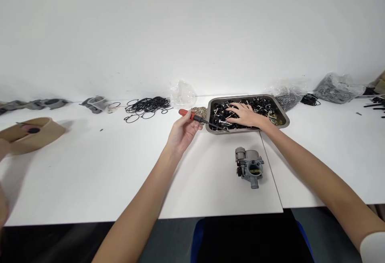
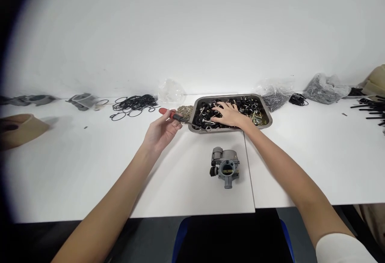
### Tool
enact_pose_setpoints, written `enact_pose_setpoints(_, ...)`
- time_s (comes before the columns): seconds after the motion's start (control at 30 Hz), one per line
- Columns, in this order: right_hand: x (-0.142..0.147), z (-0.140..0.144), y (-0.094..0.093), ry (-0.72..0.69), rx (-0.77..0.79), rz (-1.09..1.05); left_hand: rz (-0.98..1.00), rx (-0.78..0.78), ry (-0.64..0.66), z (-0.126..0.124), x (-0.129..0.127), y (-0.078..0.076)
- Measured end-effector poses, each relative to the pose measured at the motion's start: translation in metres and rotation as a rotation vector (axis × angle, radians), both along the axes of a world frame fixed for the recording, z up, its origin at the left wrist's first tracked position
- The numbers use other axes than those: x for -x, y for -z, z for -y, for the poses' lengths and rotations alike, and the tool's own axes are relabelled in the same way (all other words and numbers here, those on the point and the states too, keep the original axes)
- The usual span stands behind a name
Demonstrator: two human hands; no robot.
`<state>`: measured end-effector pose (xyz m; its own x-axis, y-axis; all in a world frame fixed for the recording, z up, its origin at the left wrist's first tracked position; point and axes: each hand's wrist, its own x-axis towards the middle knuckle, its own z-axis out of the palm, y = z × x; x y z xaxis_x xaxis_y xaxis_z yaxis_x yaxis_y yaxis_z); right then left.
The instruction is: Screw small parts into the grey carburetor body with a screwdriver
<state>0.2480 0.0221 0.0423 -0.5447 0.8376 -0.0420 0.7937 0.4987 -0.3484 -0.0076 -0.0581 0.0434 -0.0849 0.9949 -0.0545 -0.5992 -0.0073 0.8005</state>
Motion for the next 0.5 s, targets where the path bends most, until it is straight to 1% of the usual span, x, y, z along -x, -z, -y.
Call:
enact_pose_setpoints(0.13,0.003,0.001,-0.001,0.018,0.019,0.015,0.005,0.019,-0.007,0.001,-0.003,-0.001)
enact_pose_setpoints(0.27,0.006,0.002,0.000,0.050,0.058,0.012,0.017,0.058,-0.015,0.004,-0.007,-0.007)
enact_pose_setpoints(0.37,0.006,0.002,0.000,0.047,0.022,0.007,0.028,0.080,-0.025,0.005,-0.008,-0.011)
enact_pose_setpoints(0.5,0.005,-0.002,0.002,0.054,-0.031,0.004,0.036,0.078,-0.028,0.006,-0.008,-0.012)
